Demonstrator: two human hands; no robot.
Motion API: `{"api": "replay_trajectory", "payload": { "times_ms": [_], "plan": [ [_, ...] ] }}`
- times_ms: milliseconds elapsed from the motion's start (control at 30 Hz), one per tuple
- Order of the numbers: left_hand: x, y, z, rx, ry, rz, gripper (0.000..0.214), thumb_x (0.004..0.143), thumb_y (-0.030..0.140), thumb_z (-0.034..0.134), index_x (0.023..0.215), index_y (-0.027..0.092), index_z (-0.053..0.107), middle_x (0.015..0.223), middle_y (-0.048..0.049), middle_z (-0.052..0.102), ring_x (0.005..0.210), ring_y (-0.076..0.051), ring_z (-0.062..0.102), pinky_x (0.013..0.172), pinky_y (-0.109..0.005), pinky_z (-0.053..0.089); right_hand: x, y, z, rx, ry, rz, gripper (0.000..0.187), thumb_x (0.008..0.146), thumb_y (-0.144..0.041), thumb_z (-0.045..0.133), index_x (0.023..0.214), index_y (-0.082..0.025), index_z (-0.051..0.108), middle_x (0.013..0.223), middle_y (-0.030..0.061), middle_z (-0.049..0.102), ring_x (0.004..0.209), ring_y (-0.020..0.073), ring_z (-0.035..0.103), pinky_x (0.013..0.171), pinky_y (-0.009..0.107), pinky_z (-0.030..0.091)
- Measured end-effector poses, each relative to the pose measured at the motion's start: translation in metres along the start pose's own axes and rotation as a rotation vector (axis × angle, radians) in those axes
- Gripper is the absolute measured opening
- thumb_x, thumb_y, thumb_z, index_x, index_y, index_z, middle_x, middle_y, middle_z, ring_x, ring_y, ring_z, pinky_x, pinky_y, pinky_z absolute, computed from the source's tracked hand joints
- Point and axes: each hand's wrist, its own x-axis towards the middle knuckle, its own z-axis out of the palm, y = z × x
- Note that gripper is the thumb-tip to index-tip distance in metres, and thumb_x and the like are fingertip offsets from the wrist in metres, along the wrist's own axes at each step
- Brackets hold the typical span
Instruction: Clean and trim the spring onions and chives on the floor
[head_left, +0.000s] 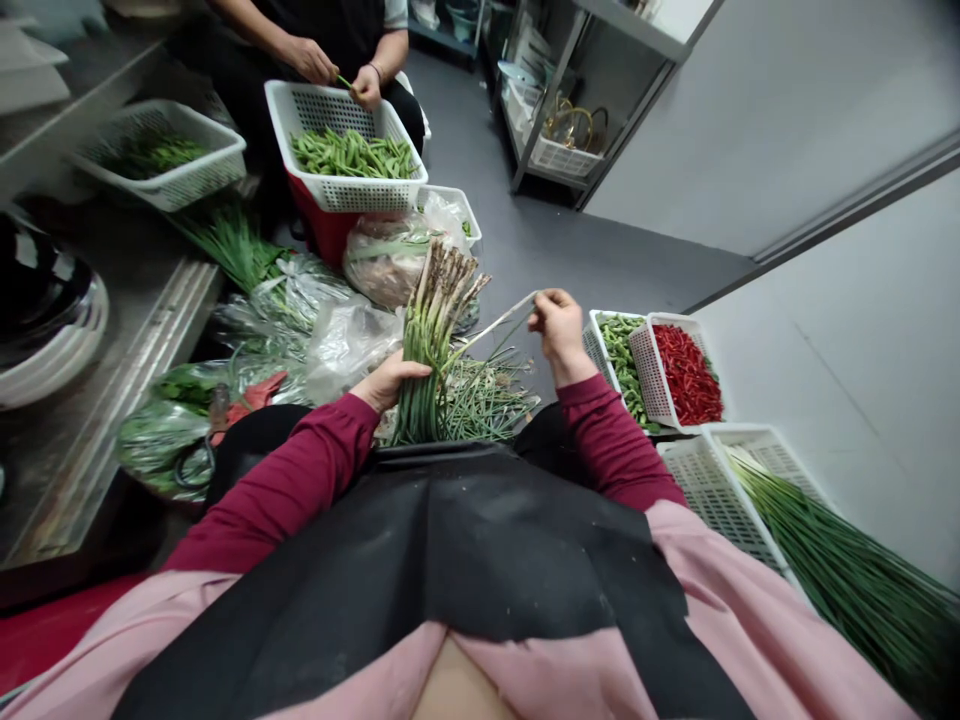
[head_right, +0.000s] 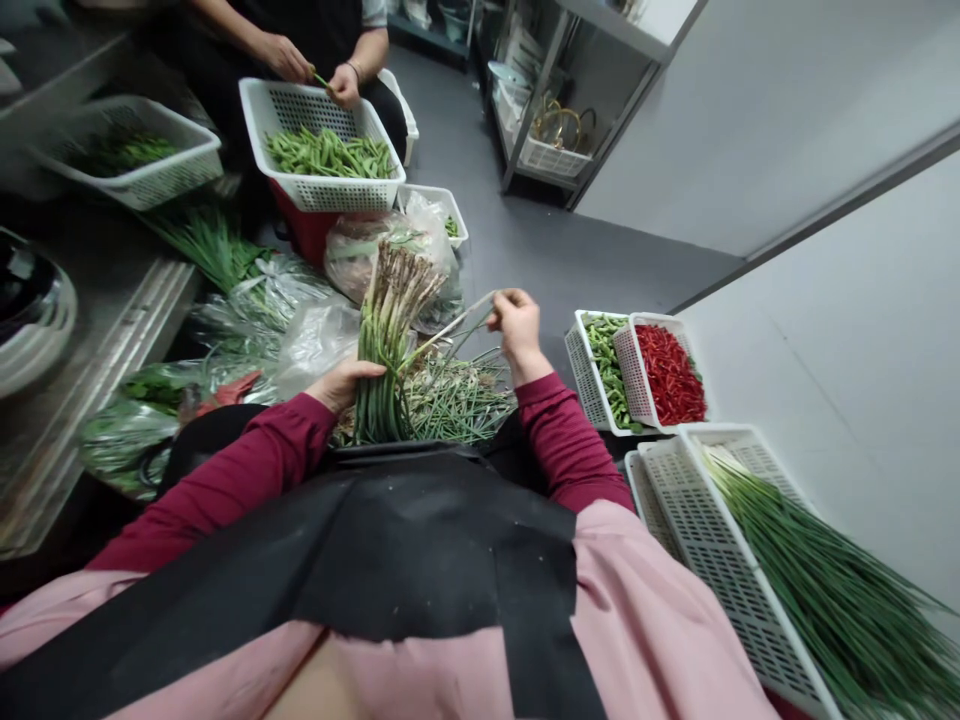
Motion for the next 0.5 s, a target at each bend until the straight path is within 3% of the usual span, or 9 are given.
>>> {"api": "replay_trajectory", "payload": {
  "times_ms": [67, 133, 200, 333, 400, 500],
  "plan": [
    [-0.004, 0.003, 0.000, -0.002, -0.005, 0.029, 0.044, 0.050, 0.021, 0.071, 0.092, 0.008, 0.067, 0.064, -0.0054, 0.067, 0.049, -0.017, 0.060, 0.047, -0.026, 0.052, 0.024, -0.011, -0.019, -0.015, 0.175, -0.047, 0.010, 0.084, -0.019, 0.052, 0.077, -0.019, 0.045, 0.048, -0.0106, 0.043, 0.039, 0.0042, 0.045, 0.042, 0.016, 0.036],
    [-0.006, 0.006, 0.000, -0.004, -0.010, 0.055, 0.047, 0.050, 0.020, 0.071, 0.095, 0.008, 0.067, 0.067, -0.0059, 0.069, 0.049, -0.016, 0.060, 0.046, -0.025, 0.051, 0.032, -0.011, -0.029, -0.167, 0.216, -0.106, 0.011, 0.087, -0.016, 0.047, 0.076, -0.019, 0.045, 0.049, -0.0102, 0.043, 0.040, 0.0037, 0.045, 0.044, 0.016, 0.035],
    [-0.007, 0.007, -0.001, -0.012, -0.009, 0.063, 0.050, 0.049, 0.021, 0.071, 0.097, 0.008, 0.066, 0.070, -0.0065, 0.070, 0.049, -0.016, 0.061, 0.046, -0.026, 0.051, 0.022, 0.003, -0.026, -0.382, 0.073, -0.111, 0.012, 0.082, -0.016, 0.055, 0.071, -0.018, 0.049, 0.047, -0.0086, 0.045, 0.041, 0.0046, 0.046, 0.045, 0.017, 0.035],
    [-0.004, 0.004, -0.005, -0.017, 0.020, 0.063, 0.050, 0.050, 0.022, 0.071, 0.098, 0.007, 0.066, 0.070, -0.0068, 0.070, 0.053, -0.018, 0.063, 0.050, -0.027, 0.053, -0.030, 0.043, 0.014, -0.618, -0.420, 0.093, 0.021, 0.062, -0.023, 0.079, 0.065, -0.015, 0.061, 0.052, -0.0011, 0.057, 0.048, 0.0109, 0.054, 0.051, 0.023, 0.042],
    [-0.002, 0.002, -0.007, -0.007, 0.025, 0.059, 0.051, 0.052, 0.021, 0.071, 0.101, 0.007, 0.066, 0.072, -0.0076, 0.071, 0.056, -0.019, 0.065, 0.052, -0.028, 0.054, -0.052, 0.052, 0.037, -0.488, -0.497, 0.056, 0.022, 0.071, -0.035, 0.073, 0.078, -0.015, 0.066, 0.069, 0.0029, 0.065, 0.060, 0.0127, 0.060, 0.059, 0.024, 0.046],
    [-0.001, 0.000, -0.006, -0.007, 0.010, 0.065, 0.053, 0.052, 0.021, 0.073, 0.103, 0.007, 0.067, 0.079, -0.0096, 0.072, 0.063, -0.021, 0.067, 0.057, -0.029, 0.055, -0.066, 0.046, 0.062, -0.212, -0.491, -0.054, 0.029, 0.080, -0.043, 0.062, 0.088, -0.016, 0.065, 0.082, 0.0038, 0.066, 0.070, 0.0123, 0.060, 0.064, 0.025, 0.048]
  ]
}}
